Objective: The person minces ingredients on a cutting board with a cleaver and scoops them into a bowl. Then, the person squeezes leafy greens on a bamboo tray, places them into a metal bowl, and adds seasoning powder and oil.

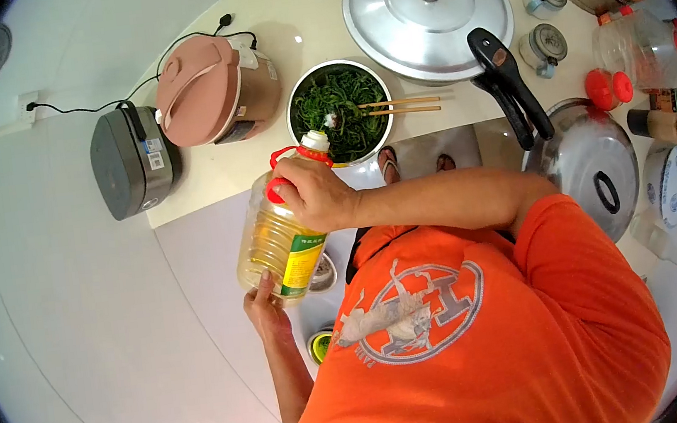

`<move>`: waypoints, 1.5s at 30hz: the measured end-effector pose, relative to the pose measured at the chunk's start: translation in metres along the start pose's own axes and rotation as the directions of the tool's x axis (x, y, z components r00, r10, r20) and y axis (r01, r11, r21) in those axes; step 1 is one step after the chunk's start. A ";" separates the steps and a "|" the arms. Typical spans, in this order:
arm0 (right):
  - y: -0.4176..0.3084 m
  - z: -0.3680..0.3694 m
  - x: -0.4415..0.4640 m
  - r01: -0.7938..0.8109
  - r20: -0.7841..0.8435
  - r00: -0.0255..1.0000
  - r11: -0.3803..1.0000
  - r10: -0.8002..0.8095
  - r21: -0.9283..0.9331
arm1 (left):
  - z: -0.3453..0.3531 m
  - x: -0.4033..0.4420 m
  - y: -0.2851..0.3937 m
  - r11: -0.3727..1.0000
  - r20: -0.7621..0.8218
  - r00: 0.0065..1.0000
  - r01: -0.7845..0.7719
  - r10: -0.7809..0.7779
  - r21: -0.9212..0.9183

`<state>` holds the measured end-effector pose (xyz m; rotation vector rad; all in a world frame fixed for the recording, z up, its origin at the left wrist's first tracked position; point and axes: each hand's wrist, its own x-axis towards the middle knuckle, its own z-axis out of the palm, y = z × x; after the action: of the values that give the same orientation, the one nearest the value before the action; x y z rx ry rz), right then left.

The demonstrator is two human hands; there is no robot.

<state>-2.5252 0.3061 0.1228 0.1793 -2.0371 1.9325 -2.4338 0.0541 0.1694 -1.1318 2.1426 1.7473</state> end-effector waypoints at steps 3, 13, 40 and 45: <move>0.001 0.001 -0.001 -0.004 -0.001 1.000 1.000 0.004 -0.001 | 0.000 0.001 -0.002 1.000 -0.024 1.000 -0.019 0.019 -0.021; 0.003 0.003 -0.001 -0.015 -0.001 1.000 1.000 0.015 0.012 | 0.003 -0.005 0.004 0.998 -0.059 0.997 -0.057 0.057 -0.009; 0.004 0.004 -0.001 -0.054 0.011 0.998 0.998 0.054 0.018 | -0.001 -0.006 0.005 0.999 -0.049 0.998 -0.029 0.029 -0.017; -0.002 0.002 0.000 -0.033 0.015 0.999 0.999 0.033 0.016 | -0.002 -0.003 -0.002 0.999 -0.052 0.999 -0.017 0.015 -0.041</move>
<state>-2.5246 0.3043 0.1245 0.1651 -2.0460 1.9735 -2.4300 0.0537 0.1704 -1.1851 2.1605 1.7962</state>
